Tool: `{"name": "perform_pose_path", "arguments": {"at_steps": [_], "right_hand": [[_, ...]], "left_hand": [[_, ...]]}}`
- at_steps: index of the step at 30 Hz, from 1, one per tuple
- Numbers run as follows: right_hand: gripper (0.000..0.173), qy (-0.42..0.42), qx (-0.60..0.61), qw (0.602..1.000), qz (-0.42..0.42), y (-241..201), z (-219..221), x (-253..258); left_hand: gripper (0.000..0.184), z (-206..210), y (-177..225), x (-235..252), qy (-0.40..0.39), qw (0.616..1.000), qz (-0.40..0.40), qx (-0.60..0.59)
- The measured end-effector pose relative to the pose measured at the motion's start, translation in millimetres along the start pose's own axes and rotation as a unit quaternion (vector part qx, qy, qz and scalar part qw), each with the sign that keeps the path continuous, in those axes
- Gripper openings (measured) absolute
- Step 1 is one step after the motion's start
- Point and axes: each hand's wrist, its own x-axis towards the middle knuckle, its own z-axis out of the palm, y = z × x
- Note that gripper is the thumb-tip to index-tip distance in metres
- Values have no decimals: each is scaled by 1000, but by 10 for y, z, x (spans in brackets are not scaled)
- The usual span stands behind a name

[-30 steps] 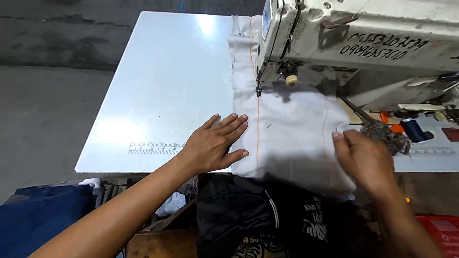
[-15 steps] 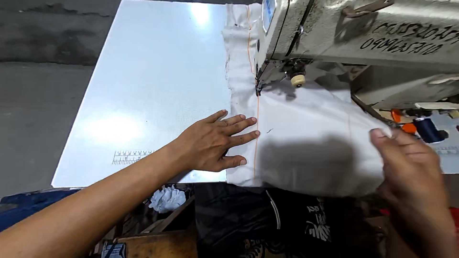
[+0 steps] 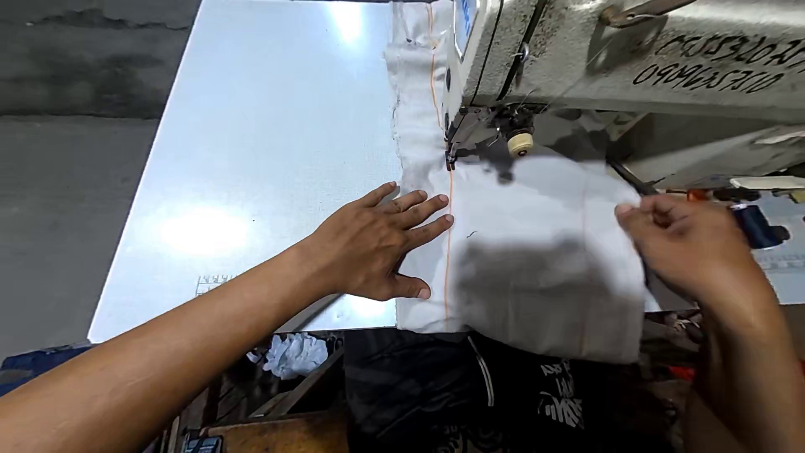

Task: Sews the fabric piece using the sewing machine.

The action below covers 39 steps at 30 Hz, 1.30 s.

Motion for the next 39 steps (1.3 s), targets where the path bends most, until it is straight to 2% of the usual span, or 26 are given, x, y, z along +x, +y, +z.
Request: {"name": "perform_pose_path", "arguments": {"at_steps": [1,3,5,7,9,11,14,24,31,35,39], "right_hand": [[29,11,-65,998,-2,-48,-17,-51],[50,58,-122,989,-58,-297,11,-239],[48,99,-96,961,-238,-645,268,-405],[47,40,-52,916,-395,-946,691,-400],[54,-26,-62,886,-458,-996,1051,-289],[59,-70,-53,884,-459,-900,1173,-172],[62,-95,-62,887,-447,-791,1129,-122],[60,-64,-68,887,-452,-715,1095,-2],[61,-50,-66,872,-482,-720,1112,237],[62,-59,-71,871,-483,-763,1110,369],[66,-93,-100,883,-449,-816,1097,486]], "left_hand": [[91,-6,-5,6,0,1000,-1,-1],[90,1,-22,17,-2,1000,-1,-9],[90,26,-32,11,1,1000,4,-16],[90,33,-42,4,4,1000,6,-12],[90,39,-34,-6,10,1000,0,-7],[90,67,-48,-29,28,1000,-7,-12],[90,145,-38,-68,64,997,-11,-33],[92,138,-99,-4,70,997,-28,-24],[91,123,-212,96,78,996,-39,-33],[93,117,-300,161,82,995,-43,-29],[96,97,-378,230,82,995,-50,-29]]}}
